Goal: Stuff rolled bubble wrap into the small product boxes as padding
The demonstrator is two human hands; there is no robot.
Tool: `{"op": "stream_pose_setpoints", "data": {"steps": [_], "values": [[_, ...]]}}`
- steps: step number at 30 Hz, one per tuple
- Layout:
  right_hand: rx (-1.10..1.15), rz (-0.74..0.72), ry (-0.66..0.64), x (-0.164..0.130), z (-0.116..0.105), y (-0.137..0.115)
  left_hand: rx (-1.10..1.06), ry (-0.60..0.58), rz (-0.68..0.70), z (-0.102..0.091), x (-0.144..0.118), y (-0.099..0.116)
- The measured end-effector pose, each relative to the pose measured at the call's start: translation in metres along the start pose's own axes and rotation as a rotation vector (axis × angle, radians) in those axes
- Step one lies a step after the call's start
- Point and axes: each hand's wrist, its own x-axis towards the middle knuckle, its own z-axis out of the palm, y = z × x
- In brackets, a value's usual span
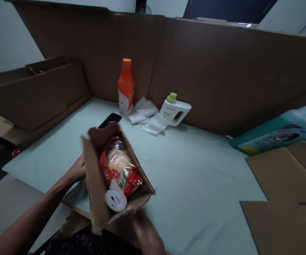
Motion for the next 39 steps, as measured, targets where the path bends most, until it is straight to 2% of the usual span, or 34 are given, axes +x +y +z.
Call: {"op": "stream_pose_setpoints", "data": {"steps": [2,4,6,7,9,11,13,15,17,19,20,22,24,25,26,28,29,31,33,35,37,39], "values": [[0.019,-0.079,-0.015,-0.005,0.000,0.001,0.018,-0.015,-0.008,0.005,0.029,0.005],[-0.046,-0.031,0.142,0.001,-0.012,0.002,0.002,-0.031,-0.044,0.012,0.041,0.009],[-0.133,0.080,0.315,0.012,-0.027,0.003,-0.063,-0.078,-0.084,0.015,0.033,0.013],[-0.159,0.125,0.347,0.018,-0.031,0.003,-0.103,-0.107,-0.097,0.015,0.021,0.014],[-0.154,0.137,0.281,0.024,-0.024,0.003,-0.172,-0.166,-0.109,0.012,-0.012,0.012],[-0.125,0.106,0.179,0.024,0.001,0.000,-0.207,-0.175,-0.109,0.009,-0.045,0.007],[-0.100,0.077,0.124,0.020,0.032,-0.009,-0.205,-0.129,-0.115,0.007,-0.063,0.000],[-0.067,0.028,0.078,0.017,0.053,-0.019,-0.171,-0.033,-0.134,0.004,-0.060,-0.006],[-0.015,-0.054,-0.047,0.019,0.055,-0.026,-0.136,0.063,-0.149,-0.002,-0.042,-0.008],[0.019,-0.109,-0.140,0.027,0.038,-0.022,-0.111,0.157,-0.147,-0.011,-0.028,-0.006],[0.018,-0.097,-0.117,0.034,0.023,-0.016,-0.100,0.199,-0.146,-0.015,-0.028,-0.004],[-0.007,0.001,0.072,0.053,-0.009,0.004,-0.064,0.290,-0.147,-0.018,-0.046,-0.001],[-0.020,0.116,0.276,0.079,-0.036,0.028,-0.020,0.356,-0.127,-0.011,-0.083,-0.001],[0.002,0.137,0.309,0.094,-0.045,0.038,-0.001,0.361,-0.078,-0.004,-0.103,-0.002],[0.044,0.140,0.295,0.111,-0.051,0.047,0.010,0.317,-0.045,0.005,-0.121,-0.003],[0.185,0.130,0.186,0.142,-0.055,0.057,0.038,0.219,0.003,0.024,-0.138,-0.004],[0.259,0.125,0.135,0.156,-0.056,0.059,0.047,0.187,0.010,0.034,-0.136,-0.004],[0.363,0.132,0.112,0.170,-0.060,0.059,0.054,0.156,0.019,0.051,-0.111,-0.001],[0.387,0.172,0.208,0.167,-0.072,0.060,0.047,0.116,0.049,0.066,-0.075,0.006],[0.369,0.250,0.342,0.146,-0.088,0.063,0.044,0.025,0.134,0.081,-0.048,0.015],[0.352,0.337,0.466,0.118,-0.099,0.065,0.059,-0.038,0.240,0.095,-0.044,0.023],[0.351,0.380,0.531,0.096,-0.096,0.063,0.079,-0.055,0.280,0.100,-0.060,0.026]]}}
